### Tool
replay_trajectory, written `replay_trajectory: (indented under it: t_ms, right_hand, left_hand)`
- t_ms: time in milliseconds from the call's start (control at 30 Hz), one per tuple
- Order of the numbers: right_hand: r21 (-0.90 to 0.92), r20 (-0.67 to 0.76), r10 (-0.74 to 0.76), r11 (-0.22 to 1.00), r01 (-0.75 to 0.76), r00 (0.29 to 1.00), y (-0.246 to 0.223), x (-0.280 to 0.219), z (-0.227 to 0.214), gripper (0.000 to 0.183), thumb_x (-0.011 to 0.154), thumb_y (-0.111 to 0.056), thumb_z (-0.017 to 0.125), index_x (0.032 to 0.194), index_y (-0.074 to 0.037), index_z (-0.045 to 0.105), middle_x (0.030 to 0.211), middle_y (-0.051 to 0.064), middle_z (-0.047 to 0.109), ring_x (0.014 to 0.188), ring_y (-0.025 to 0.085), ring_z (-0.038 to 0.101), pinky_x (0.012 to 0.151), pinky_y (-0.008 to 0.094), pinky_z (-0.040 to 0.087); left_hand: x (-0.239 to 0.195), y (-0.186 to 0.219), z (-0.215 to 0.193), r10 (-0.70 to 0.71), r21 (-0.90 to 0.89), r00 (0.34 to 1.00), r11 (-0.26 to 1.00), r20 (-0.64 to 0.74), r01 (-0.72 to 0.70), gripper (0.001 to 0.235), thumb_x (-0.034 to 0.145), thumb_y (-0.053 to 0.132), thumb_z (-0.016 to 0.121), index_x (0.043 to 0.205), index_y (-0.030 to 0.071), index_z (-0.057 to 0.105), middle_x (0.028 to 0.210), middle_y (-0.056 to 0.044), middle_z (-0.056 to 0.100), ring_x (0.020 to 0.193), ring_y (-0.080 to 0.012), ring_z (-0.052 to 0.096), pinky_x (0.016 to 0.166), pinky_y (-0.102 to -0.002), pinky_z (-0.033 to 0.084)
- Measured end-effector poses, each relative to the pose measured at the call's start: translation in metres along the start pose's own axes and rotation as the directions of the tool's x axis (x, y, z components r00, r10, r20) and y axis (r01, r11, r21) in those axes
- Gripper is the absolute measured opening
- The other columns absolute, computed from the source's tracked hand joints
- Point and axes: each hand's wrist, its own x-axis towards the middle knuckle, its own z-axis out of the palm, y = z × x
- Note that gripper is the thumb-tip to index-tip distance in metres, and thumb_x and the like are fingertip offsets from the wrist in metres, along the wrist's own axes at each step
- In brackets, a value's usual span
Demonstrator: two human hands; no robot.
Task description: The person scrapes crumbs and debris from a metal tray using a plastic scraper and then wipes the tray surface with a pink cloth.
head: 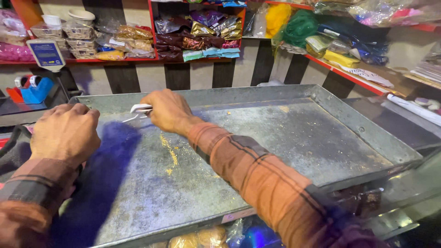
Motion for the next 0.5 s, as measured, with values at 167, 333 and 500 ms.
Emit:
replay_trajectory:
  t_ms: [167,333,500]
  right_hand:
    - [-0.177,0.094,-0.196,0.962,0.210,0.976,0.000,0.026,0.044,0.021,0.074,-0.007,0.065,0.079,-0.024,0.075,0.078,0.008,0.075,0.080,0.040,0.072,0.067,0.053,0.055]
    - [-0.082,0.261,-0.253,0.956,0.283,0.931,0.018,0.019,0.056,0.033,0.076,0.000,0.070,0.094,-0.027,0.077,0.087,0.007,0.074,0.082,0.038,0.071,0.067,0.049,0.054]
    - [-0.101,0.343,-0.391,0.888,0.448,0.854,0.061,-0.002,0.031,0.042,0.077,0.005,0.068,0.104,-0.025,0.077,0.095,-0.004,0.077,0.087,0.027,0.070,0.069,0.045,0.053]
  left_hand:
    - [-0.004,0.011,-0.030,-0.021,-0.062,0.991,0.998,0.136,0.029,0.033,0.086,0.020,0.051,0.113,0.022,0.070,0.115,-0.002,0.073,0.109,-0.0314,0.075,0.083,-0.048,0.064]
    - [-0.002,0.009,0.000,0.010,-0.146,0.982,0.989,0.188,0.017,0.030,0.085,0.020,0.052,0.111,0.020,0.068,0.118,-0.003,0.071,0.117,-0.0298,0.069,0.090,-0.048,0.063]
    - [-0.003,0.023,-0.001,0.098,-0.306,0.933,0.952,0.346,0.014,0.057,0.087,0.008,0.043,0.142,0.021,0.052,0.165,0.005,0.038,0.137,-0.0304,0.058,0.107,-0.052,0.056]
